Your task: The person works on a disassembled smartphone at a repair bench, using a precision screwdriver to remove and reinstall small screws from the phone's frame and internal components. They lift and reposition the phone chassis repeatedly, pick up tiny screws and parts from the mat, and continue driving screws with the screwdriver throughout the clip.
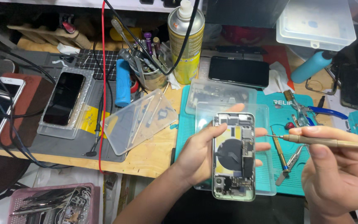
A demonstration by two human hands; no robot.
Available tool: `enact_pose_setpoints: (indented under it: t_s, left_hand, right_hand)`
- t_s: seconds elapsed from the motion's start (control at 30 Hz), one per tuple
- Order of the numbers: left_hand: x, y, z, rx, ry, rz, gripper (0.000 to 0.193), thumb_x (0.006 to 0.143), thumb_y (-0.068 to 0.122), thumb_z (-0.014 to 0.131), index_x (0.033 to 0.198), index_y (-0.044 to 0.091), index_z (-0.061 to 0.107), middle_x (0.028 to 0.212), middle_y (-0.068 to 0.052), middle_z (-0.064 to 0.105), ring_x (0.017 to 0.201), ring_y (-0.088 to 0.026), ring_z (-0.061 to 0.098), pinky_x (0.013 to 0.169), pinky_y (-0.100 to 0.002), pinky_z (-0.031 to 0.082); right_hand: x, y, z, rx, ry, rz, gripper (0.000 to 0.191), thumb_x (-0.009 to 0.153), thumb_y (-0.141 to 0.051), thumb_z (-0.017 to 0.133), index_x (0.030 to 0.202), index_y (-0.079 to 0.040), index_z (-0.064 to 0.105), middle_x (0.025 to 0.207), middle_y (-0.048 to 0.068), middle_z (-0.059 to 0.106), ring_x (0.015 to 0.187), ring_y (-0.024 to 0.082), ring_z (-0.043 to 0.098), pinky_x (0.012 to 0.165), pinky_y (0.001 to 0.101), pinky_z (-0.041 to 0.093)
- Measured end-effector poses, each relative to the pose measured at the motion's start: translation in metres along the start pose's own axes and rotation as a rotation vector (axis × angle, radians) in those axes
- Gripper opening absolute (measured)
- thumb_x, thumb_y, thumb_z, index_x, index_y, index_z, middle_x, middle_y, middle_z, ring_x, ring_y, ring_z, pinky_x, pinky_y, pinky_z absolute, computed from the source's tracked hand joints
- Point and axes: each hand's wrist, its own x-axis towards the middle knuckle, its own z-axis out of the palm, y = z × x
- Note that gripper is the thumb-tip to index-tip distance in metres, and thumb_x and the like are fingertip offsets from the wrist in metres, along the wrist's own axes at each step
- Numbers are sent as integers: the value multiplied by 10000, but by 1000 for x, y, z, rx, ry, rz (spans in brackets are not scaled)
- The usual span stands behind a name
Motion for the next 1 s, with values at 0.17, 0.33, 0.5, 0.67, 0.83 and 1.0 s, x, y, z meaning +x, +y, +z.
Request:
enact_pose_setpoints:
  t_s: [0.17, 0.33, 0.5, 0.67, 0.83, 1.0]
  left_hand:
    - [-2, -20, -5, 71, -16, -52, 681, 1179, 531, 243, 1738, 146, 198, 1421, -265, 542, 1210, -351, 618, 1010, -550, 515]
    - [-10, -40, -21, -120, -87, -105, 714, 1244, 622, 239, 1682, 58, 211, 1319, -237, 579, 1206, -334, 628, 1023, -598, 522]
    - [-13, -46, -29, -245, -95, -119, 730, 1247, 625, 252, 1640, 9, 255, 1306, -236, 584, 1181, -330, 637, 1013, -637, 532]
    - [-18, -44, -21, -102, -54, -93, 753, 1198, 626, 257, 1649, 24, 292, 1308, -198, 565, 1207, -299, 619, 1012, -588, 542]
    - [-18, -41, -11, 112, -12, -38, 801, 1159, 617, 252, 1684, 14, 305, 1337, -179, 549, 1196, -265, 601, 968, -521, 567]
    - [-17, -41, -8, 185, -8, -8, 802, 1156, 611, 249, 1673, 0, 307, 1324, -182, 542, 1191, -253, 594, 966, -496, 574]
  right_hand:
    - [-5, -5, 4, -155, -23, -32, 129, 1091, 84, 603, 1186, 163, 566, 1140, 279, 688, 1041, 299, 751, 1031, 425, 648]
    - [-12, -13, -1, -265, -112, -4, 531, 1031, 47, 622, 1466, 39, 317, 1157, 280, 681, 1016, 304, 754, 993, 414, 640]
    - [-9, -12, -5, -361, -240, -66, 748, 906, 74, 674, 1480, -86, 223, 1151, 317, 695, 977, 345, 783, 838, 394, 650]
    - [-4, -8, -1, -389, -328, -207, 780, 935, 76, 687, 1533, -114, 225, 1158, 293, 698, 996, 337, 783, 871, 387, 664]
    - [-2, -12, 3, -368, -340, -193, 743, 912, 64, 695, 1484, -100, 249, 1118, 296, 704, 982, 330, 784, 807, 363, 650]
    - [-2, -15, 6, -386, -325, -199, 713, 929, 62, 705, 1483, -101, 287, 1095, 301, 712, 968, 322, 788, 813, 363, 653]
